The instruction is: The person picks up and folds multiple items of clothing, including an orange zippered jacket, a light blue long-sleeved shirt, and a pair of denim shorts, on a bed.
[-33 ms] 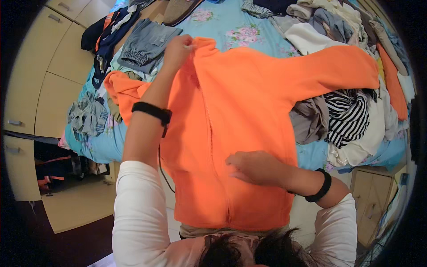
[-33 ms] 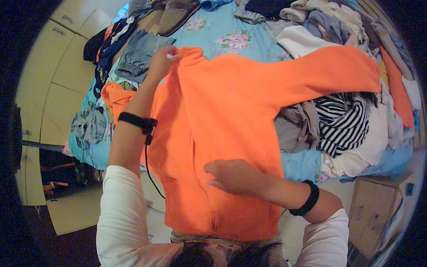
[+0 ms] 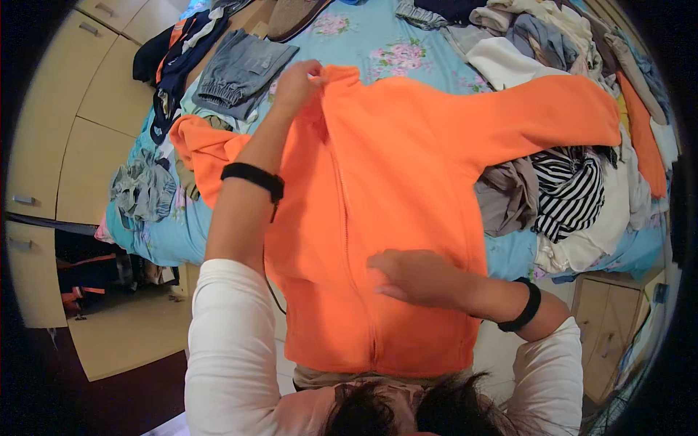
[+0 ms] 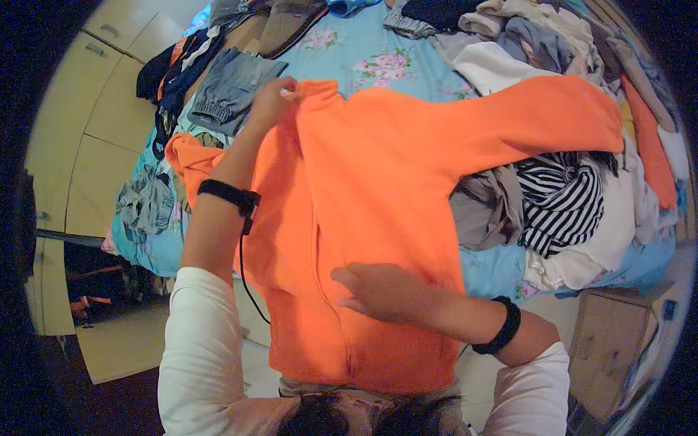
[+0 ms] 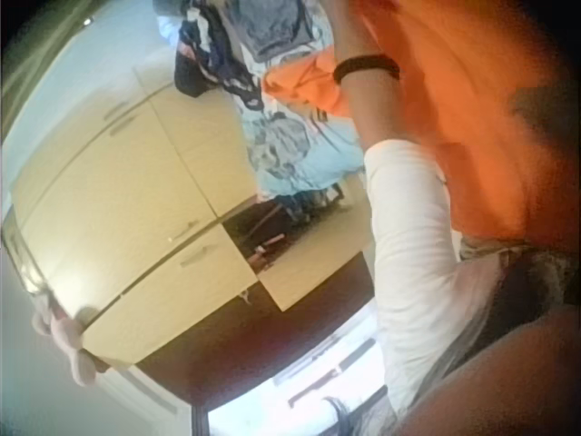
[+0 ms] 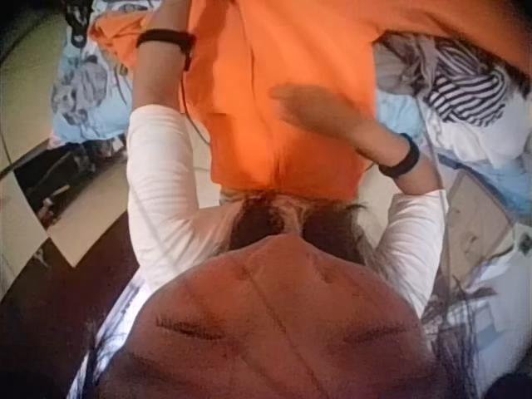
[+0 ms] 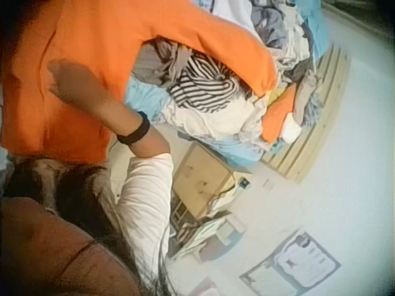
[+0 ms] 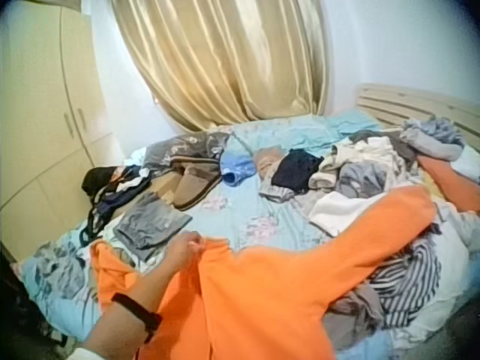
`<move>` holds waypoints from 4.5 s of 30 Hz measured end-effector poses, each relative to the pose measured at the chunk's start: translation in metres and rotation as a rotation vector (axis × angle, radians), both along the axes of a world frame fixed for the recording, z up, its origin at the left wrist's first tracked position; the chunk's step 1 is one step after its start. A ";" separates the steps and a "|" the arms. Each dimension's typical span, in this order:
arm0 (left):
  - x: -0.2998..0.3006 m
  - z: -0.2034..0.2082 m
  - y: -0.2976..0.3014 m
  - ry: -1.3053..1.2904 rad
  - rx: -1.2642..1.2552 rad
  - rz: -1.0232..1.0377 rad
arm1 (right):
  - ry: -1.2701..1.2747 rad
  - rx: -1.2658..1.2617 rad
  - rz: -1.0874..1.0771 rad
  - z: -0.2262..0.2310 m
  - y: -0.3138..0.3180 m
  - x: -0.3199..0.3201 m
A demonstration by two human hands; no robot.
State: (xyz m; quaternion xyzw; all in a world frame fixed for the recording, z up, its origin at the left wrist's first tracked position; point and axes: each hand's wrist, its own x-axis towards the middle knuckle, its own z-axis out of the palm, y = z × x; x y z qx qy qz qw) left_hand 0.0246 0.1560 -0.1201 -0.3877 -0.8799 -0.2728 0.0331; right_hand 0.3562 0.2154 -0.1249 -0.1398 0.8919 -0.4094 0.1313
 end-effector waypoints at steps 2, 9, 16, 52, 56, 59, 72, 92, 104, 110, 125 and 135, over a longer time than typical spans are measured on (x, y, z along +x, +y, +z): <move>-0.018 -0.034 0.002 -0.018 -0.165 -0.058 | 0.007 0.029 0.003 -0.009 -0.007 0.003; -0.041 -0.031 -0.029 0.114 -0.357 -0.263 | -0.006 0.020 -0.043 -0.020 -0.011 0.007; -0.051 -0.068 -0.033 -0.062 -0.145 0.019 | 0.205 0.232 -0.044 -0.034 -0.030 0.007; -0.030 -0.053 -0.240 -0.713 1.117 0.298 | 0.197 0.563 -0.151 -0.023 -0.072 0.051; -0.031 -0.036 -0.236 -0.660 1.277 0.556 | 0.128 0.566 -0.150 -0.022 -0.068 0.049; -0.063 -0.044 -0.255 -0.661 1.195 0.778 | 0.107 0.563 -0.131 -0.022 -0.070 0.047; -0.080 0.018 -0.281 0.351 -0.065 0.850 | 0.072 0.594 -0.111 -0.029 -0.069 0.048; -0.056 0.038 -0.242 0.715 -0.423 0.344 | 0.173 0.564 -0.158 -0.030 -0.071 0.051; -0.064 0.122 -0.362 0.276 -0.536 0.498 | 0.172 0.572 -0.164 -0.029 -0.071 0.051; -0.040 0.035 -0.436 0.222 -0.753 0.676 | 0.165 0.560 -0.158 -0.029 -0.073 0.050; 0.149 -0.067 -0.409 0.363 -0.053 0.759 | 0.146 0.636 -0.159 -0.024 -0.079 0.048; 0.070 -0.043 -0.550 0.342 -0.525 0.890 | 0.187 0.591 -0.178 -0.026 -0.083 0.048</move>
